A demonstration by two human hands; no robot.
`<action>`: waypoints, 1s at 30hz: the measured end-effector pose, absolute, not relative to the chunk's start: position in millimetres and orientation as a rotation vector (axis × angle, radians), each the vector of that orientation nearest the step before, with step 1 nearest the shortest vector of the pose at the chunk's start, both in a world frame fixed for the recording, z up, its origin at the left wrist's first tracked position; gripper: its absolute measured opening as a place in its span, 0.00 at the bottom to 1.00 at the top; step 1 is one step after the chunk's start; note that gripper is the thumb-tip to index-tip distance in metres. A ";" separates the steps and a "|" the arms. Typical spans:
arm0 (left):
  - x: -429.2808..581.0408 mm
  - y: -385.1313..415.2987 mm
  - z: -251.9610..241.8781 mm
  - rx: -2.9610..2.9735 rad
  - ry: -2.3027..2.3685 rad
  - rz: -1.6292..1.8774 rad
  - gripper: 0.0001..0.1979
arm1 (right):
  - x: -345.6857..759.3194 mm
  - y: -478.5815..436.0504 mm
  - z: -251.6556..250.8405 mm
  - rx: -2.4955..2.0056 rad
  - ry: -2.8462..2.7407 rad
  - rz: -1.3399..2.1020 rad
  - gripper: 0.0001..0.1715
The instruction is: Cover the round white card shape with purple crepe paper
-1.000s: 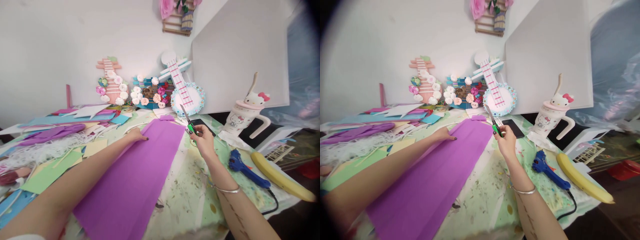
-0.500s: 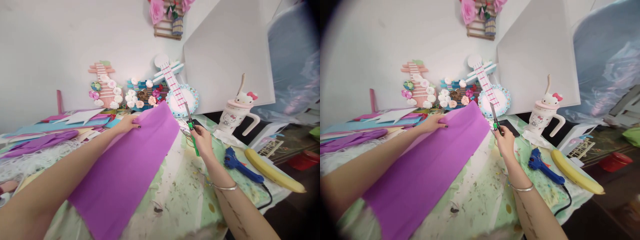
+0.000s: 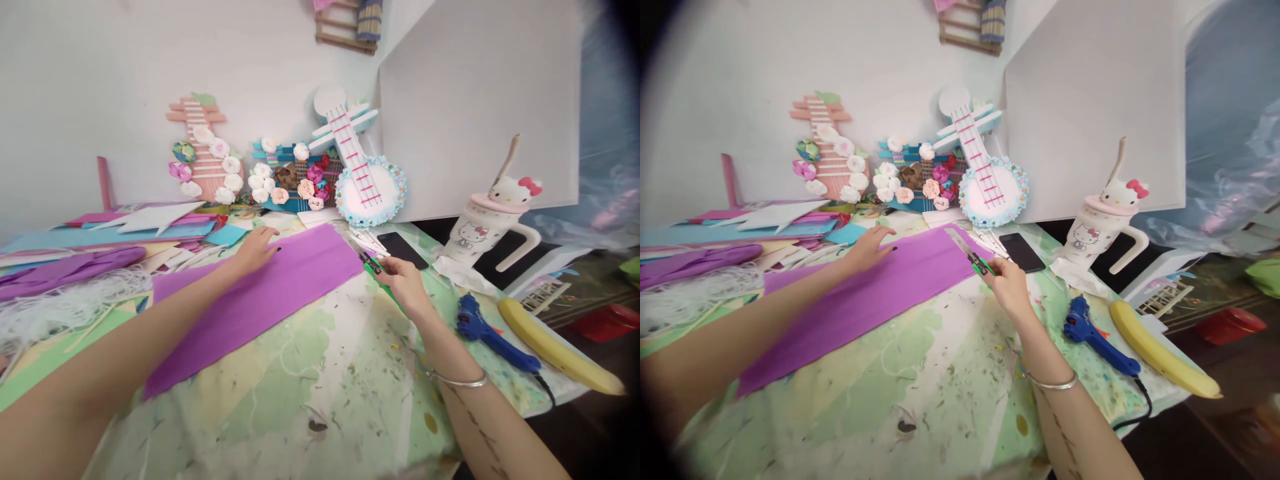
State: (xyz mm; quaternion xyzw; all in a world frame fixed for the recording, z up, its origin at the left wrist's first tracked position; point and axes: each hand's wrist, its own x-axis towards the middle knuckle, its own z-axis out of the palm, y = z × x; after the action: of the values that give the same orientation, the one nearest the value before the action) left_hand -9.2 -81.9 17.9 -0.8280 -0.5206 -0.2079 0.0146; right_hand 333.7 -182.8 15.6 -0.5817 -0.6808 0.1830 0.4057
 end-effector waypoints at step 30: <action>-73.2 -88.5 -33.0 -2.255 -2.161 -1.465 0.11 | 352.0 -194.4 40.2 -1.570 -2.208 0.770 0.15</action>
State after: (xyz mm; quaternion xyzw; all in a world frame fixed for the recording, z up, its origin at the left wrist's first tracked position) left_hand -73.2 -88.5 -33.0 -0.6459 -0.6189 -0.4197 -0.1533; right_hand 352.0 -194.4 40.2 -0.5502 -0.7735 0.2699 0.1618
